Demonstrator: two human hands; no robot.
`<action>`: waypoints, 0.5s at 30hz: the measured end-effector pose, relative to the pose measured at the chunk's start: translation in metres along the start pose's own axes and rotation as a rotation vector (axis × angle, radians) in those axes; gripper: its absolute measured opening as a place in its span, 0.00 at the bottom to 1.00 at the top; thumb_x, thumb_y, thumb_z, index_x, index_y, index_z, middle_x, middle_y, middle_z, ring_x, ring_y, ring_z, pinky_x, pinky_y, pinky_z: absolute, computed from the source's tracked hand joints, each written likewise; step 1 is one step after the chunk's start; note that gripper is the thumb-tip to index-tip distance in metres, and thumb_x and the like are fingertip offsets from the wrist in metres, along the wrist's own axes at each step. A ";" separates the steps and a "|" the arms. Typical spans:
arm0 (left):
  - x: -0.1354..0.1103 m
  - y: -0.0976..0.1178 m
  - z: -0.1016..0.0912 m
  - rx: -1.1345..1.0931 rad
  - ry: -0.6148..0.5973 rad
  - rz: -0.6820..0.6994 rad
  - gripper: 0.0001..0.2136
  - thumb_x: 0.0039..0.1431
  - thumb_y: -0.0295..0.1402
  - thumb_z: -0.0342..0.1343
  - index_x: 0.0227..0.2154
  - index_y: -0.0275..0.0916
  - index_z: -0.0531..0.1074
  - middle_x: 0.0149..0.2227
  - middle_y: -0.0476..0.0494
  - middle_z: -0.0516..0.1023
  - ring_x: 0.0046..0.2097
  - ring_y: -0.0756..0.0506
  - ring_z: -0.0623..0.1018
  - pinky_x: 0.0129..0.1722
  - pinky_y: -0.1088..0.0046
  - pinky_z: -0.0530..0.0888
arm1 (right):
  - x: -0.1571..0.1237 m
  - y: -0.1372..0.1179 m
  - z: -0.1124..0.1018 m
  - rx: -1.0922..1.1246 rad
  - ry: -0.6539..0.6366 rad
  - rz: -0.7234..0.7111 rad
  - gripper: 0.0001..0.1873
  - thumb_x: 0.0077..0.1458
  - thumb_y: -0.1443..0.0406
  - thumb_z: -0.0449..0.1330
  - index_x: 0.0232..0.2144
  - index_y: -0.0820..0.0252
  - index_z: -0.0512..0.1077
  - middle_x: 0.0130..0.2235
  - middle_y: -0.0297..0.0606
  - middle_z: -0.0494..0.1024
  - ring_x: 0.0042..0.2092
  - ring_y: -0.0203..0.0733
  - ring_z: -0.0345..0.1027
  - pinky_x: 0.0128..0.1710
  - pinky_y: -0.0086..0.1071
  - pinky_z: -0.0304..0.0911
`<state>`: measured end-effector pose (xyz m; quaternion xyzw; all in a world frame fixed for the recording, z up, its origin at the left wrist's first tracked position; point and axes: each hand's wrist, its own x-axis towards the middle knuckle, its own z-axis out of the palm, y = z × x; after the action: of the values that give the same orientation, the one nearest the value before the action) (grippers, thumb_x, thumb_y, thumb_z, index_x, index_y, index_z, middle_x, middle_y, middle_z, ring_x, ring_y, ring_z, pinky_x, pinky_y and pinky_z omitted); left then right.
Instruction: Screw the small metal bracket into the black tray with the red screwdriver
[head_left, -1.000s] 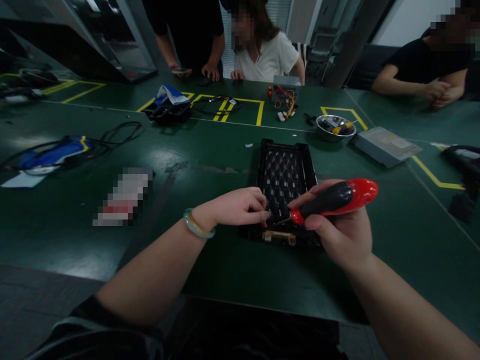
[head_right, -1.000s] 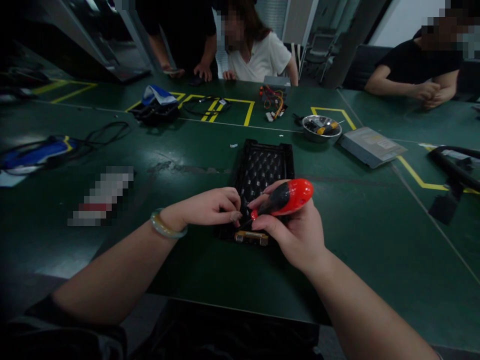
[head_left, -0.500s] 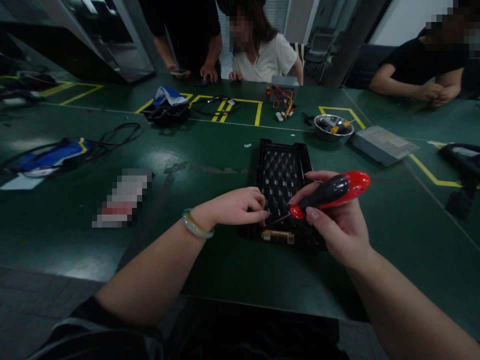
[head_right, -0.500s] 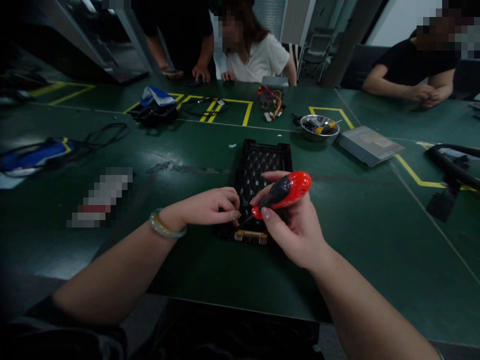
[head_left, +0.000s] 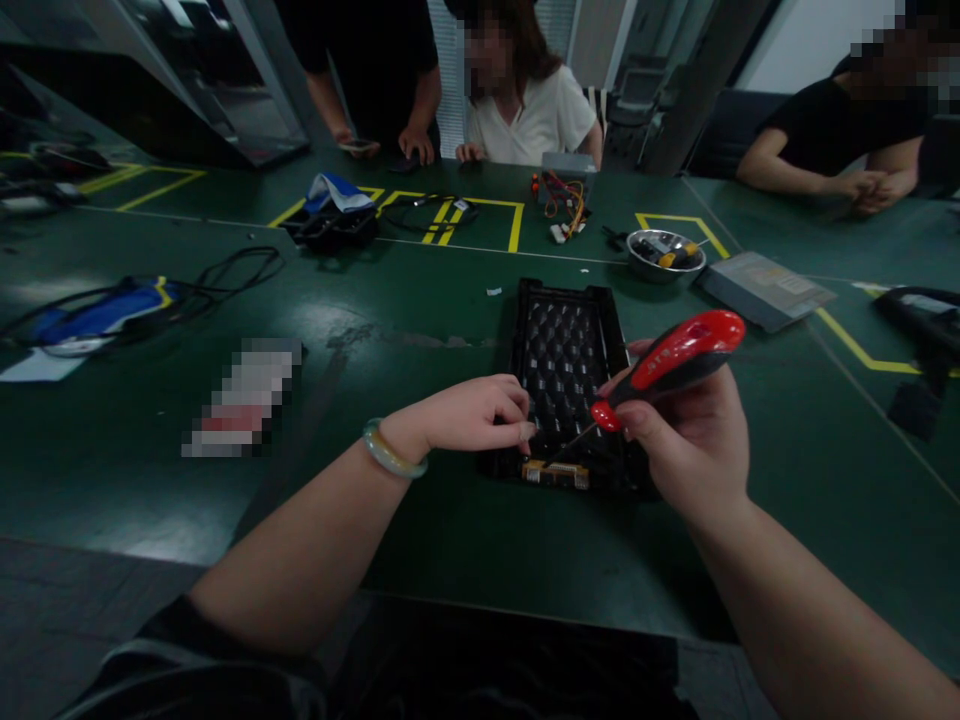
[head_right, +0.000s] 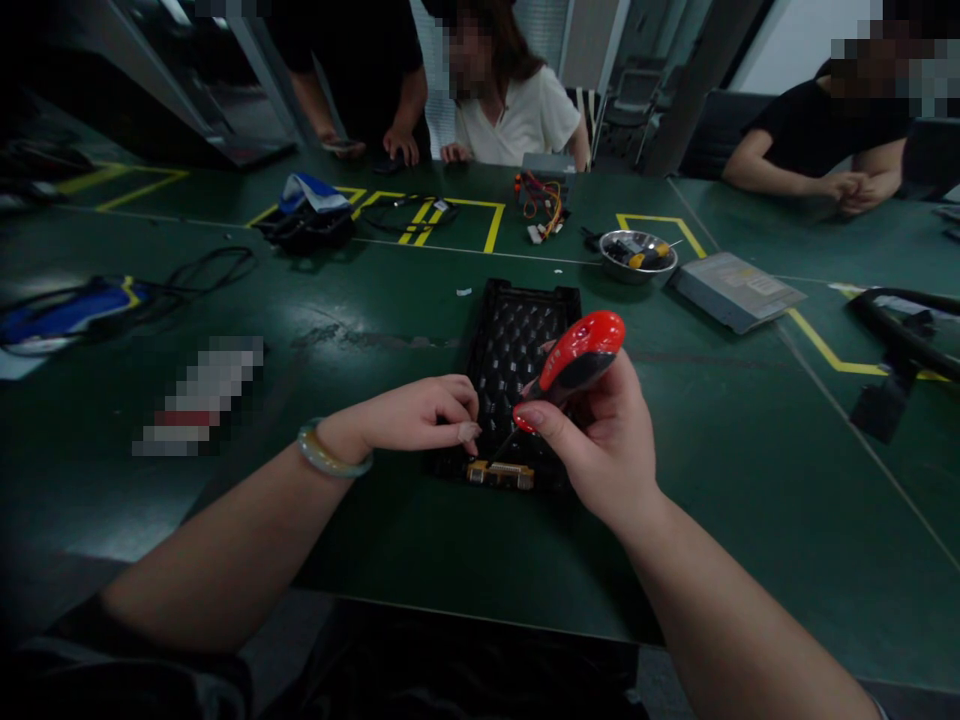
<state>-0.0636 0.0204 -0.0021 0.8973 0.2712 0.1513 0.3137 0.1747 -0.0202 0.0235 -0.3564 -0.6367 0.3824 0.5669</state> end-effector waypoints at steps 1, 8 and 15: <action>0.000 0.000 0.000 0.001 0.003 -0.001 0.14 0.66 0.37 0.51 0.32 0.40 0.81 0.34 0.45 0.77 0.43 0.47 0.72 0.45 0.70 0.68 | 0.000 0.000 0.000 0.008 0.018 -0.011 0.24 0.47 0.63 0.70 0.46 0.49 0.69 0.37 0.33 0.76 0.34 0.39 0.73 0.30 0.34 0.69; -0.001 0.001 0.000 0.024 0.008 0.022 0.14 0.66 0.38 0.51 0.33 0.42 0.81 0.33 0.46 0.77 0.41 0.47 0.72 0.45 0.71 0.67 | 0.007 0.001 -0.003 -0.052 0.235 -0.197 0.17 0.53 0.60 0.66 0.45 0.45 0.69 0.41 0.35 0.74 0.32 0.38 0.69 0.30 0.36 0.68; 0.000 0.002 0.000 0.014 0.017 0.027 0.14 0.67 0.37 0.50 0.35 0.41 0.80 0.34 0.46 0.79 0.42 0.48 0.73 0.46 0.71 0.67 | 0.016 0.003 -0.013 -0.093 0.285 -0.241 0.13 0.56 0.60 0.63 0.44 0.47 0.70 0.40 0.36 0.74 0.31 0.39 0.69 0.29 0.37 0.67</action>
<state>-0.0630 0.0193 -0.0010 0.9018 0.2625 0.1611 0.3032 0.1862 -0.0035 0.0285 -0.3536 -0.6051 0.2277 0.6759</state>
